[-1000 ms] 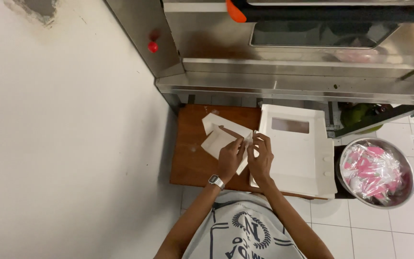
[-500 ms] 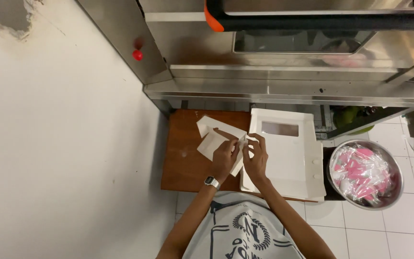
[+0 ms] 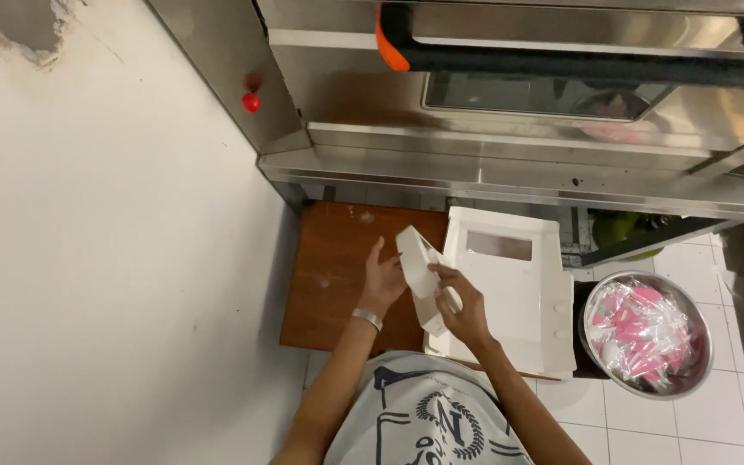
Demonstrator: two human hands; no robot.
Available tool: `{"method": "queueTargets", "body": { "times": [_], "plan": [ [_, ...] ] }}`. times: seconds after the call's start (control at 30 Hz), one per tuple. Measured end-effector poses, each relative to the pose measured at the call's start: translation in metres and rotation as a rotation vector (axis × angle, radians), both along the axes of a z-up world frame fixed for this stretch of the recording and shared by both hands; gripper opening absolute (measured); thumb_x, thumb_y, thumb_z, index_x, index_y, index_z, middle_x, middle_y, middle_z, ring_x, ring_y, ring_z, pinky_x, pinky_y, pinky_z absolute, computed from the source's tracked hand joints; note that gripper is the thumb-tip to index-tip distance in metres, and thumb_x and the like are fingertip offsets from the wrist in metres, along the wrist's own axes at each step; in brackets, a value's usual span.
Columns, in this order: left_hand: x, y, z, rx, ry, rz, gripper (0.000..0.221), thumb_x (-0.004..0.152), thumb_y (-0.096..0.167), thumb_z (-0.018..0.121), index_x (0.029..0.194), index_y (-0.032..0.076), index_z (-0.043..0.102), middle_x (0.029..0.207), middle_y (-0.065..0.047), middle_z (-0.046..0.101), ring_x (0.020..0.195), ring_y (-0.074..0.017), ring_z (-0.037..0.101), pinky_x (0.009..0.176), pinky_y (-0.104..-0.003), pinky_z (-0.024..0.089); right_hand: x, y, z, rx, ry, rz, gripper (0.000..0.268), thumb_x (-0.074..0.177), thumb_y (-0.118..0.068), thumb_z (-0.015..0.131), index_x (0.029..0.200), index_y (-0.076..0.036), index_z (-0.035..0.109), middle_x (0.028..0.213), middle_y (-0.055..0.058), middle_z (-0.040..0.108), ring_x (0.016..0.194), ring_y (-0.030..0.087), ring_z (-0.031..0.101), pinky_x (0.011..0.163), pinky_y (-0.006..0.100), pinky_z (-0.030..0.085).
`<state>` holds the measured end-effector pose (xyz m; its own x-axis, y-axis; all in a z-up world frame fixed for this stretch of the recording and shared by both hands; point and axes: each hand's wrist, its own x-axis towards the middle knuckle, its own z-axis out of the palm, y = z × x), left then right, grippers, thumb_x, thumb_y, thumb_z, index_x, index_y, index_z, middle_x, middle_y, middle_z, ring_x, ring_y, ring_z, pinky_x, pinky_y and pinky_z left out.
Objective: Assembling cardboard boxes by folding flat sheets along pre-scored lines and tucking in tabs.
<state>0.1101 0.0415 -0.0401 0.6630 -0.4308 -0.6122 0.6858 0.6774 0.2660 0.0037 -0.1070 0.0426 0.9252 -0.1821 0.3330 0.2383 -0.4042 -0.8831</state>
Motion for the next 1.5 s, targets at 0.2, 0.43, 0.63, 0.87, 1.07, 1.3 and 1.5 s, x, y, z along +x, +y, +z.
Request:
{"method": "queueTargets", "body": {
  "times": [0.2,0.43,0.63,0.87,1.07,1.3,1.5],
  "plan": [
    [-0.002,0.011,0.129,0.266,-0.226,-0.094,0.097,0.087,0.083,0.046,0.161,0.022,0.029,0.168,-0.017,0.013,0.153,-0.0471,-0.001,0.126,-0.056,0.002,0.000,-0.005,-0.005,-0.029,0.210,0.144,0.013,0.098,-0.019,0.066,0.101,-0.011,0.076,0.100,0.005,0.081,0.101,0.025,0.077,0.090,0.040,0.061],
    [-0.029,-0.008,0.088,0.381,-0.541,-0.302,0.056,0.103,0.057,0.050,0.122,0.005,0.055,0.125,-0.014,0.050,0.122,-0.0335,0.051,0.101,-0.059,0.049,0.032,-0.001,0.029,-0.100,0.275,0.020,0.045,0.100,-0.022,0.064,0.139,-0.001,0.054,0.134,0.021,0.054,0.119,0.044,0.062,0.095,0.053,0.059],
    [-0.031,-0.001,0.090,0.497,-0.553,-0.216,0.047,0.105,0.044,0.057,0.127,0.003,0.065,0.128,-0.014,0.059,0.121,-0.0272,0.055,0.092,-0.054,0.058,0.033,-0.016,0.034,-0.368,0.273,0.161,0.059,0.087,-0.023,0.081,0.139,-0.004,0.060,0.120,0.018,0.061,0.110,0.038,0.068,0.085,0.042,0.065],
    [-0.019,0.009,0.085,0.553,-0.679,-0.266,0.049,0.105,0.045,0.057,0.133,0.005,0.064,0.131,-0.016,0.057,0.123,-0.0283,0.055,0.089,-0.052,0.058,0.031,-0.003,0.060,-0.183,0.381,0.192,0.074,0.083,-0.024,0.085,0.143,0.003,0.053,0.126,0.026,0.064,0.108,0.040,0.070,0.086,0.044,0.065],
    [-0.025,0.008,0.106,0.571,-0.738,-0.295,0.049,0.101,0.041,0.065,0.139,0.010,0.061,0.136,-0.017,0.053,0.126,-0.0299,0.052,0.098,-0.052,0.055,0.036,-0.020,0.013,0.059,0.387,0.162,0.061,0.084,-0.008,0.084,0.139,-0.002,0.060,0.116,0.020,0.059,0.105,0.039,0.071,0.084,0.043,0.065],
    [-0.021,0.008,0.075,0.549,-0.810,-0.346,0.074,0.083,0.026,0.089,0.144,0.012,0.051,0.133,-0.014,0.051,0.123,-0.0243,0.048,0.106,-0.048,0.047,0.033,-0.024,-0.001,-0.030,0.313,0.059,0.022,0.089,-0.005,0.076,0.108,0.003,0.069,0.111,0.020,0.070,0.097,0.040,0.074,0.074,0.039,0.067],
    [-0.033,-0.001,0.032,0.483,-0.632,-0.440,0.033,0.099,0.040,0.070,0.099,0.007,0.064,0.078,-0.004,0.057,0.073,-0.0124,0.060,0.069,-0.031,0.058,0.028,-0.009,0.009,-0.530,0.167,0.060,0.019,0.095,-0.007,0.067,0.114,-0.003,0.067,0.089,0.012,0.074,0.079,0.028,0.077,0.063,0.033,0.068]
  ]
}}
